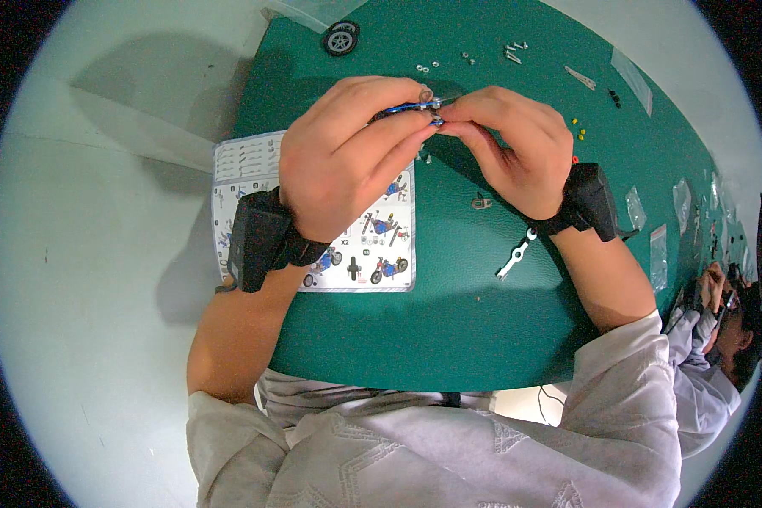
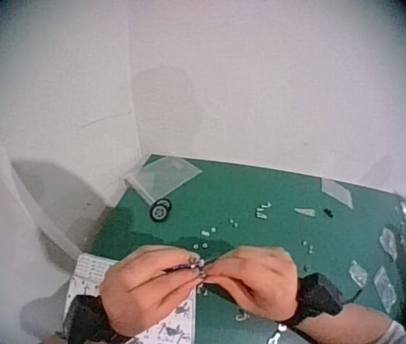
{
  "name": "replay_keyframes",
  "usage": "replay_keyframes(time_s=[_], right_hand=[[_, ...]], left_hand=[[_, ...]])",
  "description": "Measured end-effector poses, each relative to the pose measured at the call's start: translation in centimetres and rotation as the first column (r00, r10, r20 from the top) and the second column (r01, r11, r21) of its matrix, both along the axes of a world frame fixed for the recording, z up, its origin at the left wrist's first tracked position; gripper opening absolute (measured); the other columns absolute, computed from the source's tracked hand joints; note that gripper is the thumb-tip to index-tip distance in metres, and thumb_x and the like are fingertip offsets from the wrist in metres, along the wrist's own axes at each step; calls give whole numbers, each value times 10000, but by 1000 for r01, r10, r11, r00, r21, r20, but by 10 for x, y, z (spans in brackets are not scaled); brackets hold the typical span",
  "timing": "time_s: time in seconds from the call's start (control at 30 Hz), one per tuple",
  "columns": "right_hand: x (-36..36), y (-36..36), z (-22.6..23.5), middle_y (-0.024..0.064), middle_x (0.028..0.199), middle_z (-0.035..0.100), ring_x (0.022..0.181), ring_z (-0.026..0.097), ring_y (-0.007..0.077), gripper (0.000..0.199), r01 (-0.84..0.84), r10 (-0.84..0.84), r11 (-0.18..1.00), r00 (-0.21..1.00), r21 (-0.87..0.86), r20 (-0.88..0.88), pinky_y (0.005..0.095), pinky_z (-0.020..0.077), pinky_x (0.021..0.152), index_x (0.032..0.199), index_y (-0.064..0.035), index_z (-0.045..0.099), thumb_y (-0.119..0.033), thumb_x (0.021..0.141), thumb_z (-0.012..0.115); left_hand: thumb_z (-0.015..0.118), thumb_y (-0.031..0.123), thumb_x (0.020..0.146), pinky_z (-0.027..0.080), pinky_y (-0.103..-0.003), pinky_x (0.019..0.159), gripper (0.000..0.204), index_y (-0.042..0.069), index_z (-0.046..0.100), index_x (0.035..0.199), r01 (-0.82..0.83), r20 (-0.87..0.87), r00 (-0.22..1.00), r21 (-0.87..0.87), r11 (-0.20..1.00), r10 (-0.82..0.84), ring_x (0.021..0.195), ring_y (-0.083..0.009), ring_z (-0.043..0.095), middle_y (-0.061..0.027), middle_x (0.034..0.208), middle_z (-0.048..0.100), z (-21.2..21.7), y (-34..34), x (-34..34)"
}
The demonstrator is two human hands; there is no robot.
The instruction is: The person assembles a toy motorcycle by joining metal plates and blue plastic pieces, inserting screws, and tightening them by hand. They consult the instruction manual and pick up small nuts and bolts from the table to attach a metal bracket to the frame.
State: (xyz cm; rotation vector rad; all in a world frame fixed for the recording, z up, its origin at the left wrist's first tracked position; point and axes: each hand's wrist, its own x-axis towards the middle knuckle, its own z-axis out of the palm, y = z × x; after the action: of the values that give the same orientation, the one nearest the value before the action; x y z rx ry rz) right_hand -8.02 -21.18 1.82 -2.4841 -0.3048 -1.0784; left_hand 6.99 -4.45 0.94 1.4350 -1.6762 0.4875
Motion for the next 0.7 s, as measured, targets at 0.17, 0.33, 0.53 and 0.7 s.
replay_keyframes(time_s=[0.17, 0.33, 0.53, 0.7], right_hand=[[1, 0, 0, 95, 916, 746, 755, 725, 263, 185, -19, 19, 999, 1000, 49, 0, 336, 569, 633, 1027, -66, 715, -55, 858, 790], [0, 1, -2, 105, 917, 747, 759, 729, 275, 178, -14, 14, 995, 1000, 94, -2, 345, 568, 634, 1030, -62, 709, -51, 868, 782], [0, 2, 0, 113, 924, 751, 778, 737, 285, 144, -6, 9, 990, 1000, 138, -20, 347, 571, 646, 1020, -61, 716, -64, 885, 769], [-2, 3, -3, 115, 922, 760, 792, 745, 282, 105, 52, -37, 975, 996, 215, -76, 340, 572, 656, 998, -63, 742, -96, 901, 762]], left_hand=[[825, 6, 797, 592, -350, 857, 218, 28, 755, 1002, -2, -14, 1000, 12, 1000, 2, 992, -271, 720, -112, 1116, 723, 0, 1, 1], [830, 15, 808, 592, -343, 868, 233, 33, 751, 1027, -2, -32, 999, -15, 1000, 1, 1002, -262, 719, -105, 1129, 722, 0, 0, 0], [823, 1, 812, 593, -338, 876, 245, 36, 749, 1044, -12, -3, 1000, -3, 1000, 12, 1029, -256, 714, -96, 1136, 715, 3, 1, -1], [816, -8, 812, 591, -345, 888, 260, 39, 745, 1057, 20, -3, 1000, -17, 1000, -20, 1036, -257, 708, -99, 1149, 705, 1, 1, -1]])
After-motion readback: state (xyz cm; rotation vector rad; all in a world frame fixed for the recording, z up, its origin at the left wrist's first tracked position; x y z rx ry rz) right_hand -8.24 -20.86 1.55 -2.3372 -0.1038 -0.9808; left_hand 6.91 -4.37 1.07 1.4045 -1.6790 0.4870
